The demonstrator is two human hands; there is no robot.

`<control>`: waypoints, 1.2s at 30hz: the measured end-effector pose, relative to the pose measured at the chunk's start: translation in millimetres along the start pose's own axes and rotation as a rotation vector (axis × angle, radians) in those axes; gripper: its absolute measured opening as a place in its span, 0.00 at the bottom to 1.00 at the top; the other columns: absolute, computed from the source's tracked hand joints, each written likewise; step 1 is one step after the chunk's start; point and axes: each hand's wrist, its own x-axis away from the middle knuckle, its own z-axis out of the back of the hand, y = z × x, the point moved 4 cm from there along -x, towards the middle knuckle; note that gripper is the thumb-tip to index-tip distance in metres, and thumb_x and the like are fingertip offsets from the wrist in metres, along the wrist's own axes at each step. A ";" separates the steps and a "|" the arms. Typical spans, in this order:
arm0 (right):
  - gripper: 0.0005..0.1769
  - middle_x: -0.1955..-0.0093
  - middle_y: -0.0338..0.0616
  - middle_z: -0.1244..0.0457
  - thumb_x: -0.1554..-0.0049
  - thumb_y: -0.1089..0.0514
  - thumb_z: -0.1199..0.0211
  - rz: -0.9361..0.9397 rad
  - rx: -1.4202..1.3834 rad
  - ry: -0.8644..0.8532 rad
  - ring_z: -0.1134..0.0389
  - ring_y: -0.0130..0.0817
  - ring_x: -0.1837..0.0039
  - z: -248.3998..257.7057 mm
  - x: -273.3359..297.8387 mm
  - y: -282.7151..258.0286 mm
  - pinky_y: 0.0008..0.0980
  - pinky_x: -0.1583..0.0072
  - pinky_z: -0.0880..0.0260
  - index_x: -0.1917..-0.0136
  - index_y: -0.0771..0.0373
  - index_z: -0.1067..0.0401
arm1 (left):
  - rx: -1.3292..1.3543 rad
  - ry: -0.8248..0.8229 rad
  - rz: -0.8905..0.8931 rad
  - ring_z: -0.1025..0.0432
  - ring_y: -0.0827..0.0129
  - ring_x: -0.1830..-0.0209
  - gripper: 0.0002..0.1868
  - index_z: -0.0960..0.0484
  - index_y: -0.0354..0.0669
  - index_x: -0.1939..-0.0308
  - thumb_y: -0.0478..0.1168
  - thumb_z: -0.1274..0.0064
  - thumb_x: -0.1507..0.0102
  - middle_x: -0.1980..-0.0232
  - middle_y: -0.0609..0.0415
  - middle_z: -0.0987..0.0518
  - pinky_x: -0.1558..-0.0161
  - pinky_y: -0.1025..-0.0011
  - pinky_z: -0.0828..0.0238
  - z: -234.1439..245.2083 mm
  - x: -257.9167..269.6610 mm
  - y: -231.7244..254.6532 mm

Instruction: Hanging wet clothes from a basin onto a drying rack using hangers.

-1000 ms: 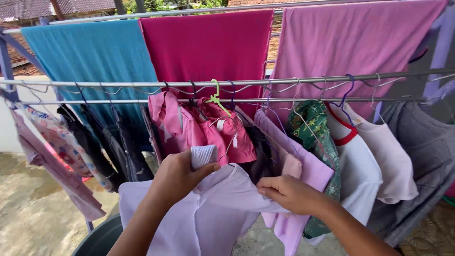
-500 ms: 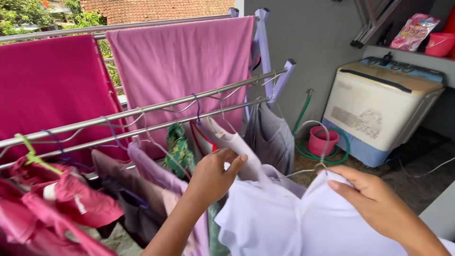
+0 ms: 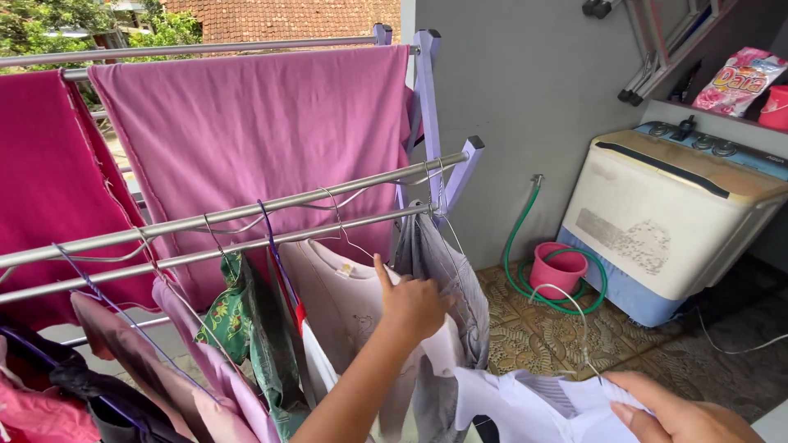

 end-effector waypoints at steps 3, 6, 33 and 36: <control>0.26 0.43 0.18 0.24 0.42 0.26 0.52 0.084 0.075 0.048 0.22 0.24 0.38 22.6 18.4 -30.2 0.23 0.40 0.27 0.30 0.02 0.46 | -0.249 0.070 -0.154 0.27 0.64 0.55 0.39 0.16 0.48 0.68 0.76 0.63 0.35 0.69 0.58 0.21 0.25 0.27 0.84 -8.5 17.0 -35.3; 0.24 0.47 0.26 0.24 0.40 0.29 0.57 0.201 0.095 0.090 0.25 0.32 0.39 54.9 52.7 -74.8 0.29 0.43 0.29 0.30 0.06 0.48 | -0.383 0.068 -0.317 0.25 0.63 0.62 0.45 0.17 0.47 0.74 0.85 0.64 0.44 0.74 0.57 0.21 0.24 0.39 0.69 -22.7 34.1 -72.3; 0.24 0.37 0.45 0.37 0.40 0.65 0.44 0.501 -1.318 -0.613 0.31 0.32 0.43 -83.2 57.7 -344.2 0.31 0.45 0.32 0.31 0.58 0.40 | 0.259 -0.111 -0.304 0.26 0.64 0.63 0.08 0.23 0.41 0.76 0.38 0.42 0.56 0.66 0.58 0.24 0.47 0.71 0.38 27.4 125.9 -150.4; 0.02 0.61 0.42 0.37 0.39 0.63 0.43 0.622 -1.429 -0.497 0.37 0.31 0.63 -73.5 30.7 -387.7 0.33 0.63 0.38 0.52 0.59 0.32 | 0.399 -0.134 -0.082 0.23 0.64 0.59 0.17 0.18 0.43 0.59 0.27 0.58 0.47 0.56 0.56 0.17 0.59 0.72 0.25 50.1 128.3 -162.8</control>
